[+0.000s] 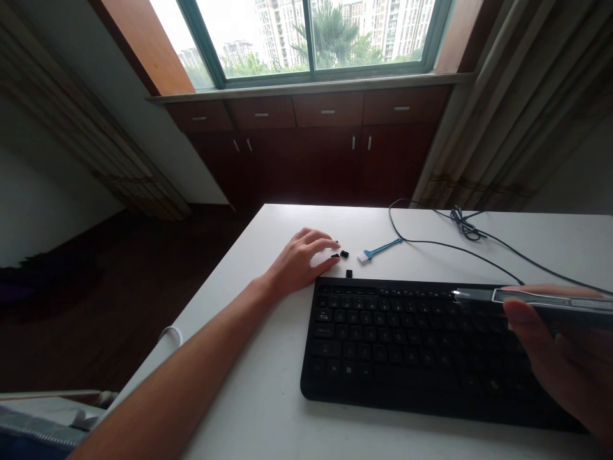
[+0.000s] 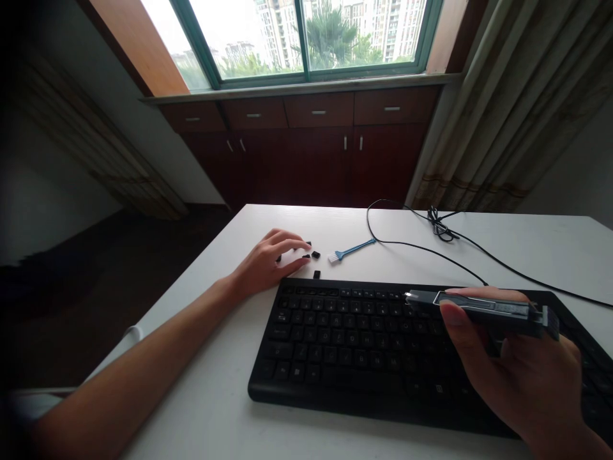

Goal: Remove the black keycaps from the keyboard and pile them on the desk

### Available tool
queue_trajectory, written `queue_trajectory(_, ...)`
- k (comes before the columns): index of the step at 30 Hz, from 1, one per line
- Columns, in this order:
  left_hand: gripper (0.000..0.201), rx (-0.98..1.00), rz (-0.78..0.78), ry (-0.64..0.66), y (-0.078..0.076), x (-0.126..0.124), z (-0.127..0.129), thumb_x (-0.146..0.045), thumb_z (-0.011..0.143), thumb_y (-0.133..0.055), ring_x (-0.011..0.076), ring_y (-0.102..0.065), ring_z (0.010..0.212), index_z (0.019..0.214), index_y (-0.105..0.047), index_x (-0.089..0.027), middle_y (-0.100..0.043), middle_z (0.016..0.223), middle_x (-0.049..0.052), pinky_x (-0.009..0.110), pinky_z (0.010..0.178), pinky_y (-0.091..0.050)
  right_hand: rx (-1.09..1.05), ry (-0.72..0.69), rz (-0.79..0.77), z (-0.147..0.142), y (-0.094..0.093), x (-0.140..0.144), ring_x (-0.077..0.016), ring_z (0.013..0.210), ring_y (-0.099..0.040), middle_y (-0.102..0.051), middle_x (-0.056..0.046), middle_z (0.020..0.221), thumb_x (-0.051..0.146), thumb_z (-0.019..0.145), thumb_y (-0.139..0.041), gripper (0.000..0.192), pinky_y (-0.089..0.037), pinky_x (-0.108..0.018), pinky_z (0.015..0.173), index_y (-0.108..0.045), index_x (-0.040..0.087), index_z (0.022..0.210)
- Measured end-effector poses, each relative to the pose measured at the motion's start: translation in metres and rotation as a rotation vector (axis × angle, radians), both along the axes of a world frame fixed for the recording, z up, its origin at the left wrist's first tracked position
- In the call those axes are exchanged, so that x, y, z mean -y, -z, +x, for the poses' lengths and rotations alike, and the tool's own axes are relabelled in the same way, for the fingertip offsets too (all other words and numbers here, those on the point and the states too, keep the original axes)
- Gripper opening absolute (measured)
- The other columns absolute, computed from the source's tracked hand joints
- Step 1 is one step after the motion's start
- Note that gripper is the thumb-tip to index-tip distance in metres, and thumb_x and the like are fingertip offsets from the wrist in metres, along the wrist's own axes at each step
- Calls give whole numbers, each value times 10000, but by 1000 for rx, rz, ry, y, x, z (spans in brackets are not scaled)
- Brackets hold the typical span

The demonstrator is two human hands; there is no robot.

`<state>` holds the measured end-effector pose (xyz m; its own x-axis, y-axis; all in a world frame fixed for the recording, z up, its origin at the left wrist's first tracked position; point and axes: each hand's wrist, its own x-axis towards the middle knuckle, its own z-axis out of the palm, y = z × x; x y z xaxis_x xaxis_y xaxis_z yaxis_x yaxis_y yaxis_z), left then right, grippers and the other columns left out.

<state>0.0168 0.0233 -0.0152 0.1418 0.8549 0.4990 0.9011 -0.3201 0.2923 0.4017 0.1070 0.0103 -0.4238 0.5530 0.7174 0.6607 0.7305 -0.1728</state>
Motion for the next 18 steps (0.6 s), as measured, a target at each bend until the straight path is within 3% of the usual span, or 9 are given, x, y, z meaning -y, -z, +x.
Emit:
queue_trajectory(3,284,-1,-11,-18,-2,3,-2,-350,915,-651,241,-572,1102,1175,-666,-237,-668,1162,70,436,945,-514,25,17,33,8,5,-3,-224,554,-670,-699,-45,724,516,872,-587,308,-474,-297,438,-663,225,936)
queue_trajectory(8,406,-7,-53,11,-11,17,-21,-304,873,-677,238,-614,1063,1265,-606,-230,-668,1163,87,426,917,-538,8,5,-51,15,10,-2,-248,642,-700,-711,-56,797,508,865,-610,310,-518,-333,508,-660,238,1008)
queue_trajectory(12,359,31,-143,-7,-15,26,-38,-314,882,-665,171,-664,867,1223,-620,-209,-704,1006,56,350,817,-570,-52,2,-84,8,9,3,-246,611,-669,-681,-56,764,543,866,-600,345,-506,-366,540,-662,231,997)
queue_trajectory(18,294,56,-200,-13,-18,29,-45,-309,893,-644,147,-673,834,1171,-653,-213,-715,997,41,294,768,-566,-107,21,-124,-3,4,9,-234,566,-637,-666,-53,727,572,855,-602,360,-475,-372,538,-671,229,942)
